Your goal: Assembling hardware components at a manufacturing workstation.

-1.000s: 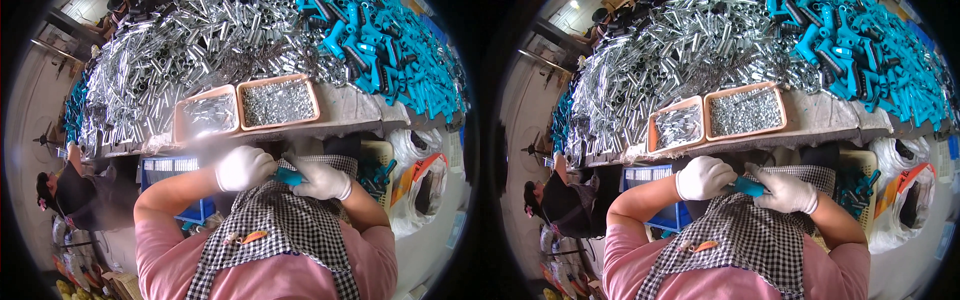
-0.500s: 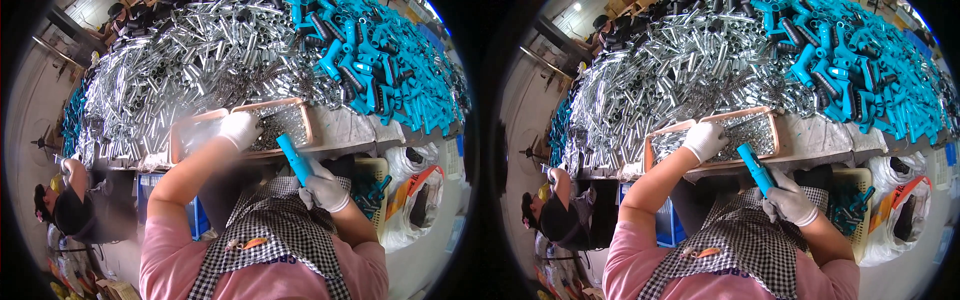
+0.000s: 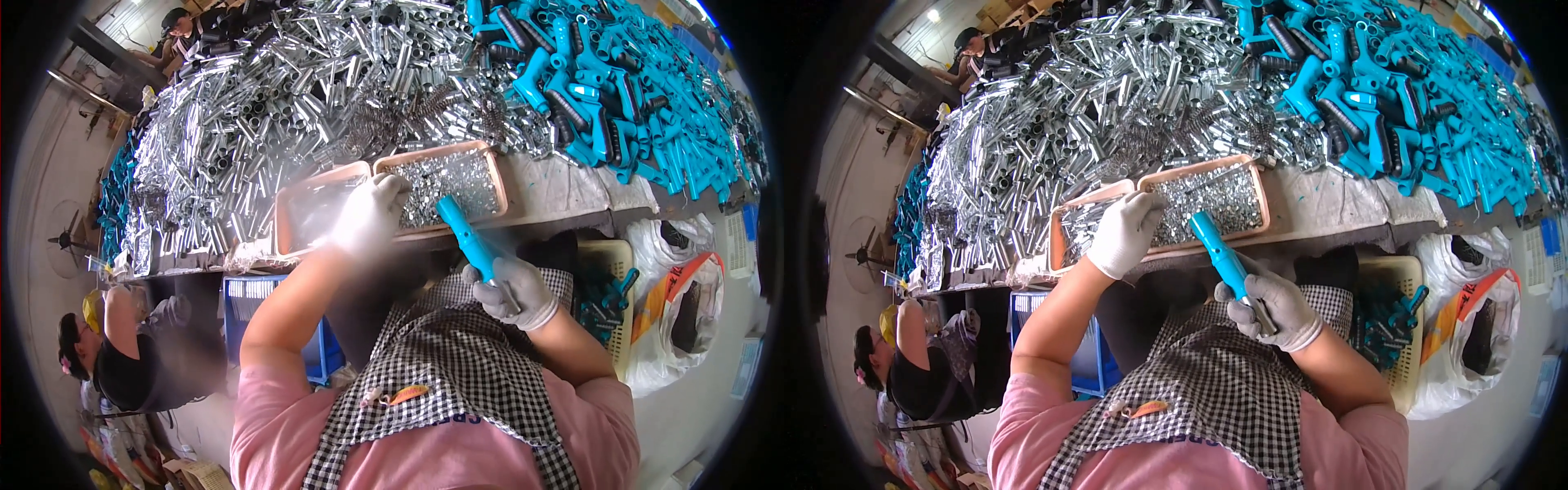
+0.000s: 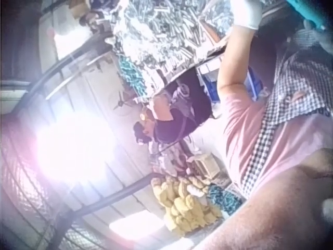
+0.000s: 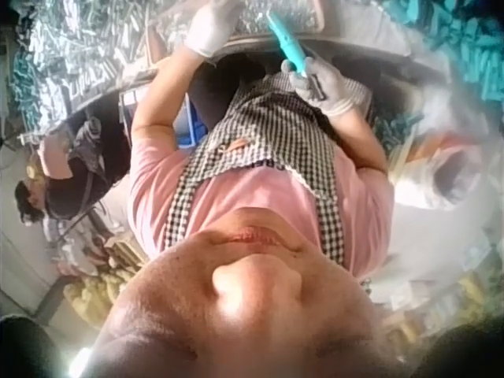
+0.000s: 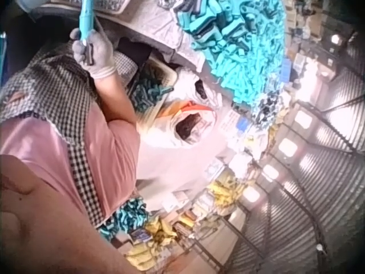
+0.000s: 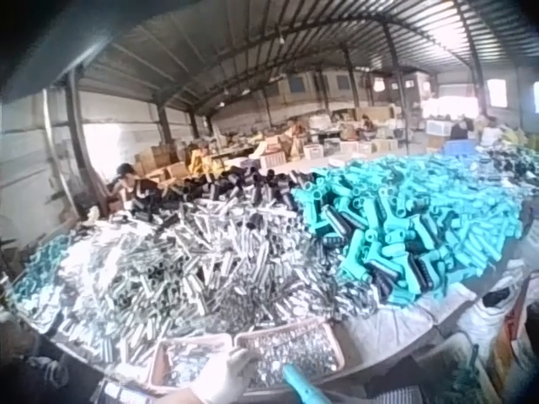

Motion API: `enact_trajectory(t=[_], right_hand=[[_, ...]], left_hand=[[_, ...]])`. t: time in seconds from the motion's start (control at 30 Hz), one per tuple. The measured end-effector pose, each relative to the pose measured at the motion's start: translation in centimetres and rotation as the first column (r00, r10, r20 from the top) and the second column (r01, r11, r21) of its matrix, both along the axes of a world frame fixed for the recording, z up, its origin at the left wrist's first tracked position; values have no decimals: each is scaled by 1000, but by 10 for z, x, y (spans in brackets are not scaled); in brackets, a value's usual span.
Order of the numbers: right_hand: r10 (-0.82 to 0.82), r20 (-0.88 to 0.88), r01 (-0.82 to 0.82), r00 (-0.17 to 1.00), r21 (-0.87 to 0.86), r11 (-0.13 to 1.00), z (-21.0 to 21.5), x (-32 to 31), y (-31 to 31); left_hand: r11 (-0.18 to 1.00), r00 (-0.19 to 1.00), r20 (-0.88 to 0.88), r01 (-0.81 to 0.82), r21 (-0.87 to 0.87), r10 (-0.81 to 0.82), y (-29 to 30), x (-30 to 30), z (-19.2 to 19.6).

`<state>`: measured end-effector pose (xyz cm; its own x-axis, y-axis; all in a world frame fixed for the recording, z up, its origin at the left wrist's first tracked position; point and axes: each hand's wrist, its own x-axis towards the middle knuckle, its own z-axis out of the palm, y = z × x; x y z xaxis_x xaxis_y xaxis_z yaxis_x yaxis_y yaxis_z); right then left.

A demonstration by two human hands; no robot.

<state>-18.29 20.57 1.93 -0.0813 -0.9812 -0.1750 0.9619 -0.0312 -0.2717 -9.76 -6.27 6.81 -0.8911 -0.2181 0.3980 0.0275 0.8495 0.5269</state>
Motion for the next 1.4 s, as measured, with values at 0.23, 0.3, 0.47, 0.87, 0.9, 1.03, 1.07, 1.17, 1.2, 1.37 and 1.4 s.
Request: enact_trajectory(t=[0.23,0.3,0.47,0.87,0.9,1.03,1.07,1.17,1.2,1.37,1.4], right_hand=[[33,17,-32,999,-42,999,6,15,-1],[67,-12,-67,998,-33,997,7,18,-2],[87,-342,-58,936,93,994,38,23,-1],[278,-723,-129,633,255,958,45,9,-1],[285,-692,-149,663,251,956,44,5,-3],[118,-519,-66,846,117,991,47,-12,-11],[41,-461,4,887,96,995,43,-19,-12],[-179,-256,181,950,-14,983,20,-41,-13],[-209,-301,215,930,-14,977,14,-50,-12],[-244,-388,278,889,33,960,16,-68,-9],[-266,-430,339,863,102,935,19,-67,-11]], left_hand=[[909,888,-205,416,-21,-411,35,15,29],[897,890,-175,437,61,-421,41,17,21],[781,856,-80,500,373,-510,41,23,18],[892,758,472,378,247,-451,47,21,41],[888,736,497,391,241,-459,45,19,42],[853,815,259,472,223,-519,10,-17,56],[887,882,88,459,59,-462,-3,-36,61],[959,988,-153,-14,-283,-31,-61,-111,55],[940,968,-210,-197,-280,140,-81,-141,52],[765,817,-8,-543,-345,577,-157,-267,68],[748,791,57,-550,-373,610,-162,-284,75]])
